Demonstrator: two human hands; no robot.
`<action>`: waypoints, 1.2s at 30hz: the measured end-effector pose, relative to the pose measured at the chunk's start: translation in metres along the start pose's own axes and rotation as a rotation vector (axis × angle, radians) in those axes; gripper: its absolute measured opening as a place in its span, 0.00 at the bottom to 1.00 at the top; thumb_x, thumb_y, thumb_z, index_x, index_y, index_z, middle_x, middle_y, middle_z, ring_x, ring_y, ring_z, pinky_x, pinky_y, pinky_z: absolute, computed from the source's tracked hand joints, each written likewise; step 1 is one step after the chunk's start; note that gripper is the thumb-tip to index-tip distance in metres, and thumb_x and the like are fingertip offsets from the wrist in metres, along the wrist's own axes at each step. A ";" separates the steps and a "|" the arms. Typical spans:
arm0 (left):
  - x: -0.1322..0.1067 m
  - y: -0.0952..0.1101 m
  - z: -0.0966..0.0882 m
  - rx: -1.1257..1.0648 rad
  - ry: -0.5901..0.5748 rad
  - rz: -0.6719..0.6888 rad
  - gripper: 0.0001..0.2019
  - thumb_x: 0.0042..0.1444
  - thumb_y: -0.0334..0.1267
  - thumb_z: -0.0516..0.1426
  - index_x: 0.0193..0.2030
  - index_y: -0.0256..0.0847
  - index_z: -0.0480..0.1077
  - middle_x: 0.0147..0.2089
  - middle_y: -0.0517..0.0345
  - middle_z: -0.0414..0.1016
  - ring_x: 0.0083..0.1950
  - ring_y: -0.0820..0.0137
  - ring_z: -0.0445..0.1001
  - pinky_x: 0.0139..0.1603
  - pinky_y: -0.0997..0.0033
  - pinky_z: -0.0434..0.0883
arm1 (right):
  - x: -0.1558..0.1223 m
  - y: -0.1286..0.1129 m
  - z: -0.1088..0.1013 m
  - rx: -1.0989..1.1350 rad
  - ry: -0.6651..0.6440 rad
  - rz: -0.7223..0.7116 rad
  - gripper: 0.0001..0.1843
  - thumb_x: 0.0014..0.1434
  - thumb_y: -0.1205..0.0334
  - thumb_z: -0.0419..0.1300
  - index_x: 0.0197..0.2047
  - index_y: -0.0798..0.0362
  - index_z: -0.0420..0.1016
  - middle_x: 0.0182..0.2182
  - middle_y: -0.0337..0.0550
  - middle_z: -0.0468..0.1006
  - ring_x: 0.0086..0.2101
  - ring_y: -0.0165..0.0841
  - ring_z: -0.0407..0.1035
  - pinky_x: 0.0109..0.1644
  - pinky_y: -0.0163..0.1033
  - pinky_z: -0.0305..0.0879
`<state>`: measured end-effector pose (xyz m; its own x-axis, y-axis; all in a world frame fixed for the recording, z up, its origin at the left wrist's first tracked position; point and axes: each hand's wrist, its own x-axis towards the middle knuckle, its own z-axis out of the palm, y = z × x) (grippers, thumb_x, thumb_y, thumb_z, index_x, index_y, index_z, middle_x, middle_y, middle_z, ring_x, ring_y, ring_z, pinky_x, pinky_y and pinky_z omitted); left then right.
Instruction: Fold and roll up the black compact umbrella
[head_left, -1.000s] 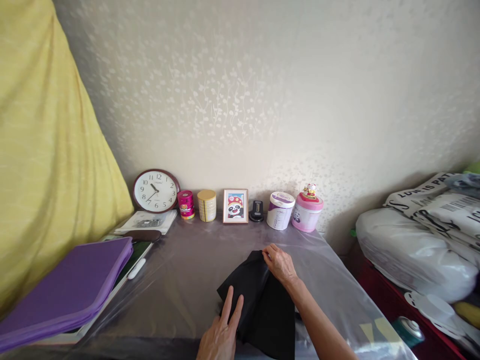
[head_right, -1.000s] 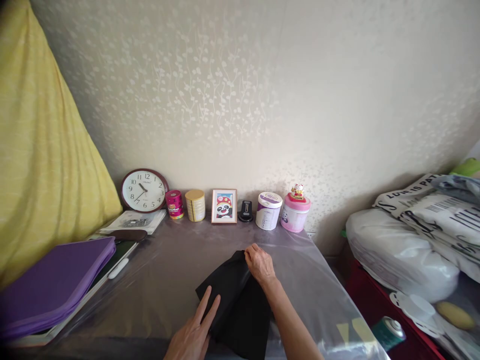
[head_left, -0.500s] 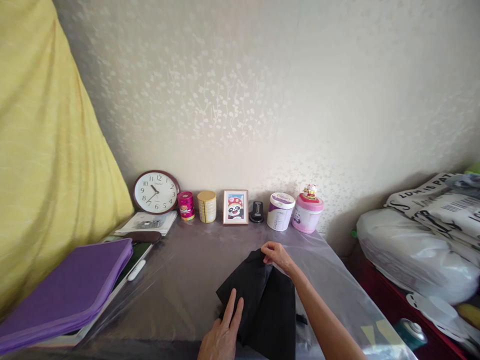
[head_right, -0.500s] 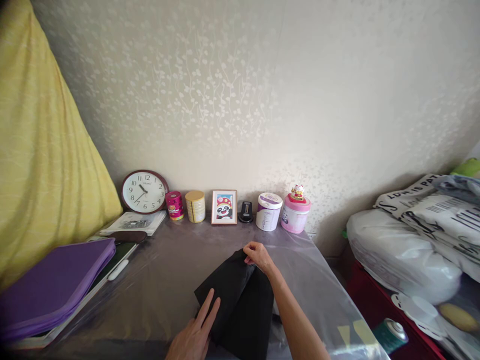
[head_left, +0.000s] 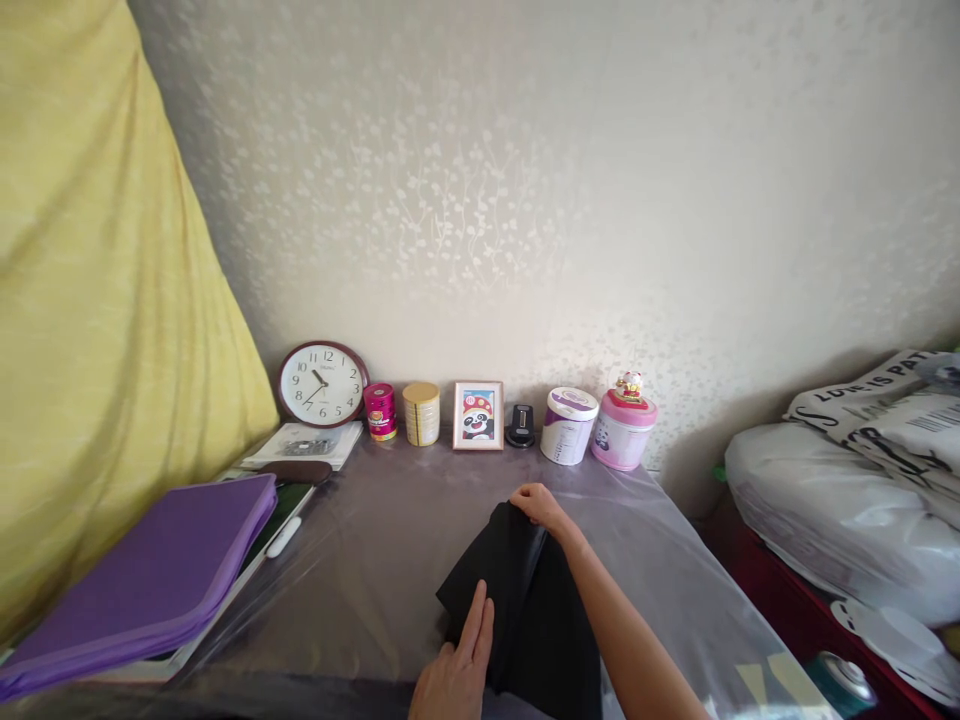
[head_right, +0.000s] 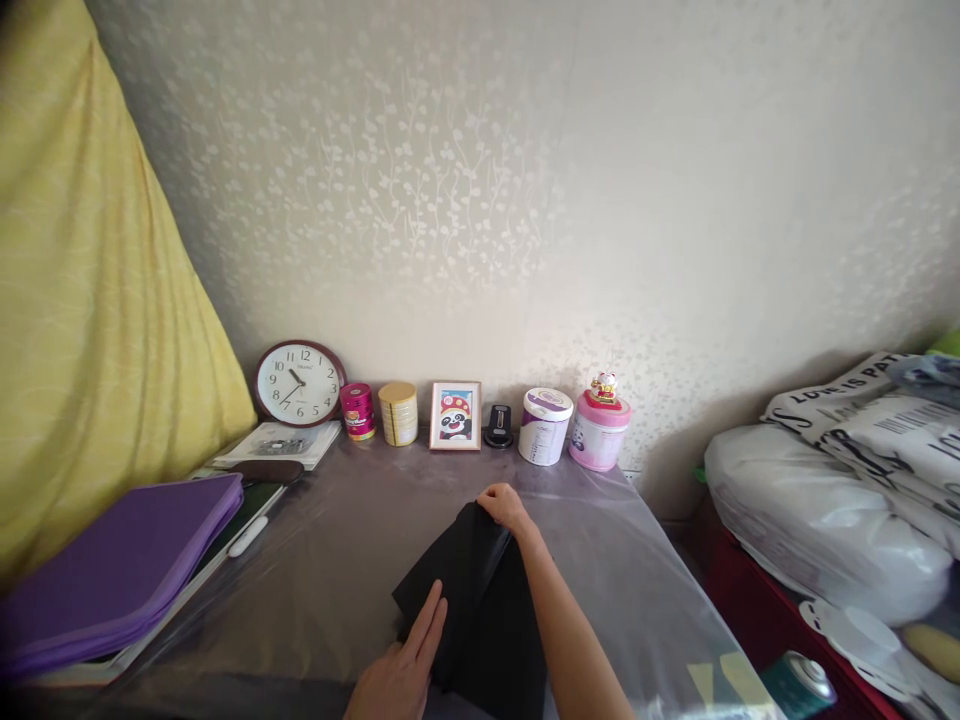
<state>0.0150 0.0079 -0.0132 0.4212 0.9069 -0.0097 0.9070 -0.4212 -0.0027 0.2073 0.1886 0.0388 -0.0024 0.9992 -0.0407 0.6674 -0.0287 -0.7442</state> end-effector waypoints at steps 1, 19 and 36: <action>0.000 0.001 0.001 0.013 0.000 -0.007 0.40 0.48 0.17 0.40 0.65 0.54 0.34 0.69 0.61 0.36 0.32 0.74 0.75 0.28 0.75 0.74 | 0.001 -0.001 0.001 -0.050 0.015 -0.014 0.08 0.47 0.67 0.54 0.18 0.54 0.68 0.14 0.32 0.63 0.19 0.24 0.59 0.23 0.30 0.53; -0.003 -0.002 0.024 0.099 0.283 0.000 0.35 0.50 0.21 0.48 0.65 0.42 0.45 0.65 0.41 0.52 0.22 0.80 0.72 0.21 0.85 0.69 | -0.066 -0.009 0.004 -0.137 0.314 -0.498 0.12 0.61 0.61 0.48 0.37 0.52 0.73 0.36 0.44 0.75 0.36 0.32 0.70 0.43 0.36 0.65; -0.001 0.002 0.007 -0.120 -0.026 -0.108 0.38 0.49 0.19 0.41 0.65 0.45 0.34 0.68 0.46 0.40 0.34 0.72 0.77 0.30 0.78 0.71 | -0.039 0.008 0.012 -0.433 0.050 -0.508 0.18 0.65 0.58 0.44 0.40 0.50 0.76 0.42 0.42 0.78 0.48 0.34 0.67 0.57 0.42 0.53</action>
<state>0.0167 0.0059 -0.0197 0.3224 0.9457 -0.0422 0.9418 -0.3160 0.1148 0.2040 0.1492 0.0269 -0.3675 0.8860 0.2827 0.8310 0.4494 -0.3279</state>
